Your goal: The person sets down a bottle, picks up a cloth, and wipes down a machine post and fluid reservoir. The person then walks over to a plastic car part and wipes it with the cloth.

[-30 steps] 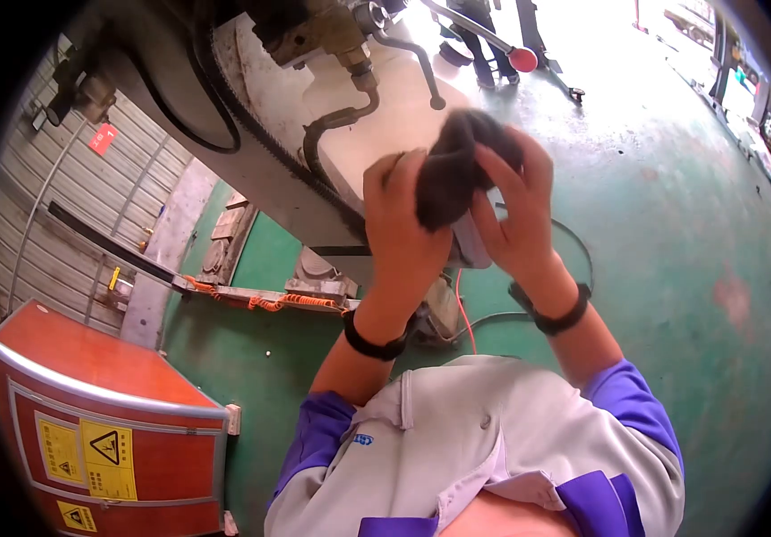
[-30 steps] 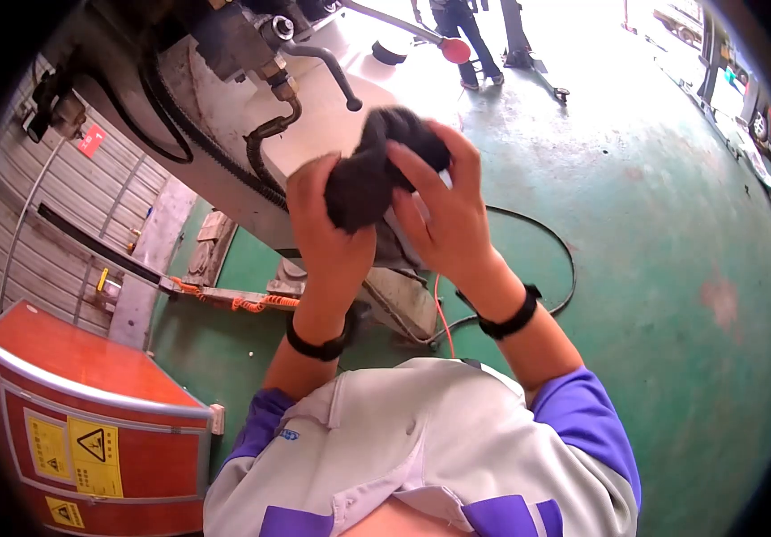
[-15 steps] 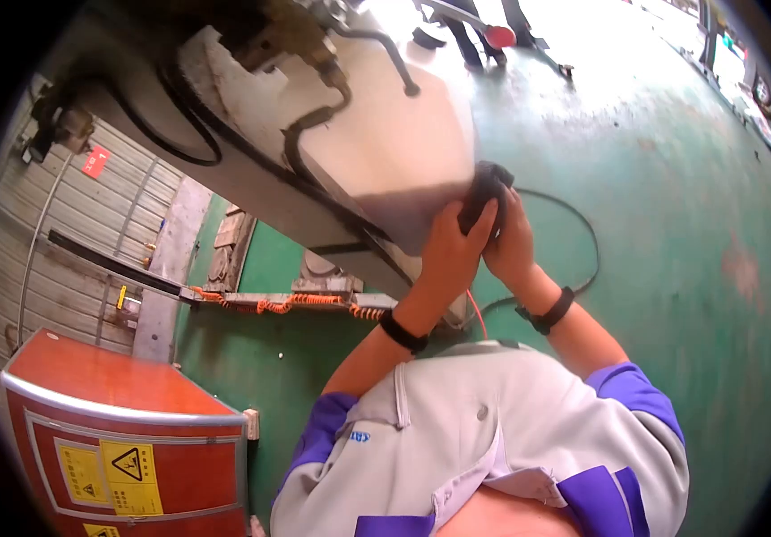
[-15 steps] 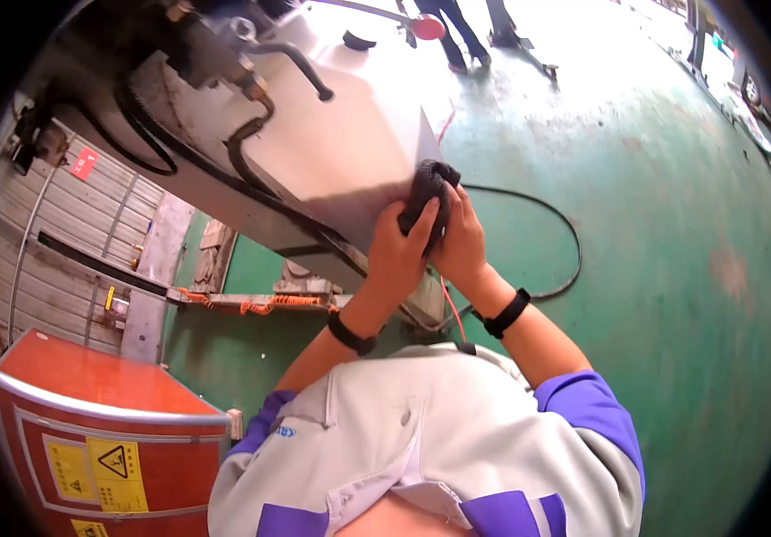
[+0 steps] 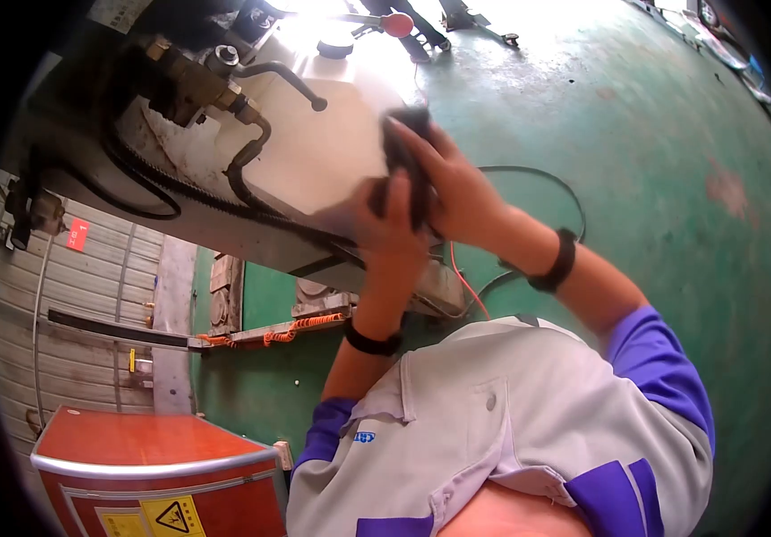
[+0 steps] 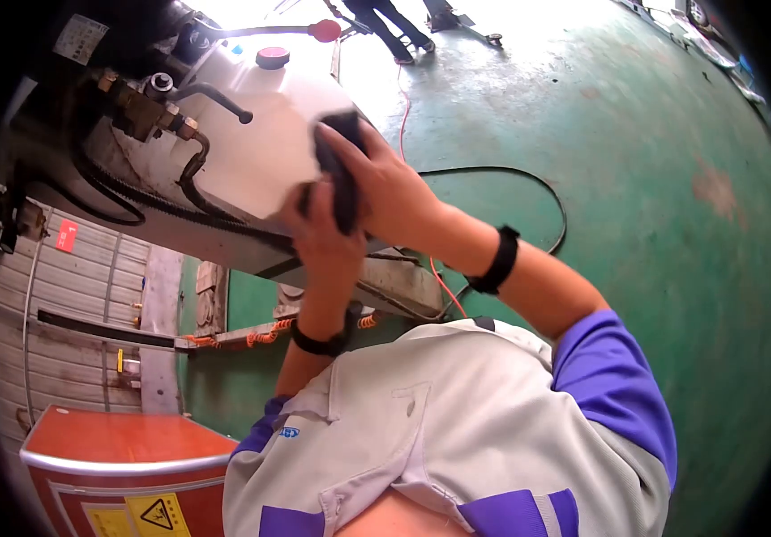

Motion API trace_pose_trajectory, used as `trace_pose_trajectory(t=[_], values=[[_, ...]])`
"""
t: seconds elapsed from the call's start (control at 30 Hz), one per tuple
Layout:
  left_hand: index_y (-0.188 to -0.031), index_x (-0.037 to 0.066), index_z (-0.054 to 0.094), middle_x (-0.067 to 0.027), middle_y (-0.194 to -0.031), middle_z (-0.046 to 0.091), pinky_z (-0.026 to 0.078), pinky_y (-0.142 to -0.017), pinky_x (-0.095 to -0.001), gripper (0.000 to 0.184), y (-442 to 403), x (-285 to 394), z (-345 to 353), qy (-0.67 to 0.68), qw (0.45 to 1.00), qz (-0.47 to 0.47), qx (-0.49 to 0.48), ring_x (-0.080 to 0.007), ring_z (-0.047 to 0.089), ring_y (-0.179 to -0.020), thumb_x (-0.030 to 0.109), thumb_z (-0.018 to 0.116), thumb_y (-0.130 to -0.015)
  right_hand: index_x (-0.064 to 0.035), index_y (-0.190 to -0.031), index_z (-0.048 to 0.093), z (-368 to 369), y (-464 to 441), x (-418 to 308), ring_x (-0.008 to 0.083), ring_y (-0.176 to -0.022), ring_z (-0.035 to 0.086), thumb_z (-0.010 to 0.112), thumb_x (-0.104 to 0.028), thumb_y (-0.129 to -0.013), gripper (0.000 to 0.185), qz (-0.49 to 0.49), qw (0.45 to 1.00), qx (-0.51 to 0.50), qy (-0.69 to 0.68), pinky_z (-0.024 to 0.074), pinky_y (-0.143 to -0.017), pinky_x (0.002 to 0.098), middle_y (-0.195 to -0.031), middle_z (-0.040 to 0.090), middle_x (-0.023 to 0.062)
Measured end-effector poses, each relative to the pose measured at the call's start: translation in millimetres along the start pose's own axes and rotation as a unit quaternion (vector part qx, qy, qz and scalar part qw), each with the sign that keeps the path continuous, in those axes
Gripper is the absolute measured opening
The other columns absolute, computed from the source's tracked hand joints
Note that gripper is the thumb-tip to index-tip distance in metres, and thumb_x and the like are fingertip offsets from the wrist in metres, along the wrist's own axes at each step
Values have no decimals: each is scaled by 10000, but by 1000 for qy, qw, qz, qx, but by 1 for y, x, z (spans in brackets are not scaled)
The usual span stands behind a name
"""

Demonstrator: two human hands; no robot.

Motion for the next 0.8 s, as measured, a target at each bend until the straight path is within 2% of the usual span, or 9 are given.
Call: trace_pose_trajectory(t=[0.13, 0.2, 0.33, 0.37, 0.43, 0.47, 0.5, 0.7, 0.8], values=[[-1280, 46, 500, -242, -1193, 432, 461, -885, -474, 573, -59, 7, -38, -63, 997, 5, 42, -418, 495, -1050, 19, 687, -738, -87, -1432, 355, -1, -43, -8, 484, -1106, 517, 555, -2, -769, 697, -14, 998, 37, -48, 477, -924, 451, -1293, 448, 268], [-1241, 32, 527, -235, -1150, 462, 463, -857, -459, 493, -52, -15, -16, 34, 990, -139, -13, -402, 500, -1037, 65, 683, -774, -77, -1425, 359, -1, -50, 6, 495, -1091, 526, 565, -45, -779, 679, -4, 997, 51, -50, 478, -924, 463, -1298, 445, 273], [-1114, 43, 605, -199, -995, 538, 459, -750, -427, 331, -25, -35, 42, 221, 867, -411, -175, -357, 517, -990, 263, 661, -873, -60, -1414, 370, 21, 3, 68, 478, -1134, 517, 575, -135, -828, 626, 60, 997, 45, 14, 472, -939, 468, -1346, 433, 289], [-1083, 52, 618, -186, -956, 550, 456, -722, -420, 322, -17, -32, 46, 179, 876, -404, -195, -346, 519, -969, 314, 647, -899, -53, -1410, 373, 32, 20, 85, 468, -1153, 508, 582, -147, -825, 628, 59, 996, 8, 59, 464, -952, 470, -1350, 434, 289], [-1118, 85, 621, -171, -978, 546, 465, -717, -412, 272, -3, -8, 52, 15, 985, -133, -108, -346, 516, -947, 249, 633, -902, -40, -1403, 377, 48, 49, 107, 449, -1187, 492, 595, -167, -820, 635, 72, 991, -52, 104, 446, -977, 471, -1358, 436, 286], [-1136, 102, 622, -164, -988, 544, 469, -715, -408, 259, 12, 7, 54, -68, 996, 10, -65, -345, 514, -937, 217, 625, -903, -34, -1401, 379, 51, 58, 112, 440, -1202, 484, 601, -175, -817, 639, 84, 988, -73, 105, 437, -989, 470, -1362, 436, 283], [-1201, 162, 615, -147, -1061, 512, 479, -740, -410, 343, 27, 10, 62, -95, 988, 63, -103, -348, 506, -927, 123, 609, -861, -29, -1399, 380, 47, 63, 107, 433, -1213, 475, 604, -178, -814, 643, 109, 989, -74, 65, 428, -1001, 465, -1364, 437, 279], [-1270, 217, 574, -151, -1165, 452, 504, -759, -425, 546, 80, -3, 88, -16, 986, 60, -156, -359, 505, -955, 18, 597, -762, -36, -1414, 356, 46, 113, 124, 419, -1160, 507, 596, -117, -826, 640, 262, 963, -67, -18, 442, -983, 421, -1298, 472, 265], [-1266, 201, 575, -170, -1152, 467, 493, -780, -440, 604, 92, -12, 85, 38, 984, 23, -175, -372, 508, -973, 6, 666, -702, -52, -1445, 311, 51, 128, 122, 431, -1166, 503, 606, -116, -817, 698, 404, 901, -152, -36, 452, -964, 432, -1327, 439, 285]])
Point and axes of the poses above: each hand's wrist, its own y-axis away from the middle knuckle, its own z-axis out of the palm, x = y × z, the point moved 8 cm from there along -y, towards the middle knuckle
